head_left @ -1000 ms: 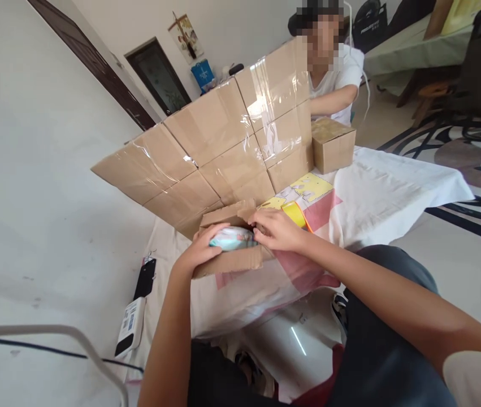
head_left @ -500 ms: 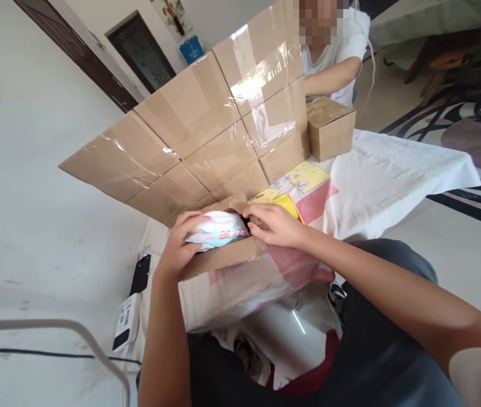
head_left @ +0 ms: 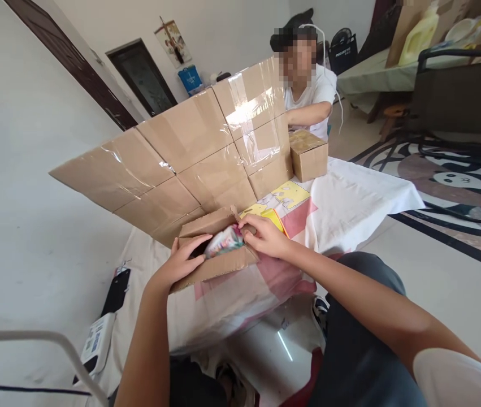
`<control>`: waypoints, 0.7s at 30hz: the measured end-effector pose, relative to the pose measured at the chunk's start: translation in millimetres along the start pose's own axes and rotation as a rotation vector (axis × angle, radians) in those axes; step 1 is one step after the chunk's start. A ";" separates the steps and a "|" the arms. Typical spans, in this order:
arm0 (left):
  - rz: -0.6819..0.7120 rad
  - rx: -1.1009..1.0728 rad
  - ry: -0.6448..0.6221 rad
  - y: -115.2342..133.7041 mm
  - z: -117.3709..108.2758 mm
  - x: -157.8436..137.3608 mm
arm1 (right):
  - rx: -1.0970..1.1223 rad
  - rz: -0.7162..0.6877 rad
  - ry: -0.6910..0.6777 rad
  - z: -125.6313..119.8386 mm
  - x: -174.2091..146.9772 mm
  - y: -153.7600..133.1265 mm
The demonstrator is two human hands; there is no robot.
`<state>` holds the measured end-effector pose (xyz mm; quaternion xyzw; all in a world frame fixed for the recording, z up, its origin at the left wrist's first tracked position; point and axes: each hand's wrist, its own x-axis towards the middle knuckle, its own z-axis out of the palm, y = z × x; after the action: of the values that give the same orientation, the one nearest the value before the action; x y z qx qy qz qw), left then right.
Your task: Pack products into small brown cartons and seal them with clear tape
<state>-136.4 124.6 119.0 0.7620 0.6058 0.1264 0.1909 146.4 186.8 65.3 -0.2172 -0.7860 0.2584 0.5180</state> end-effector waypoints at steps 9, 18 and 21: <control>0.028 0.196 0.108 15.2 12.8 0.0 | 0.017 0.032 0.010 -2.0 0.1 5.3; -0.039 0.388 0.233 6.7 -12.3 1.3 | 0.034 0.019 0.016 1.8 7.7 6.1; -0.056 0.285 0.326 0.6 -23.4 3.4 | 0.065 0.008 0.028 3.4 12.6 9.0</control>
<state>-145.0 131.0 140.1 0.7338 0.6612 0.1557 -0.0155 139.3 200.9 67.3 -0.2071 -0.7690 0.2828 0.5346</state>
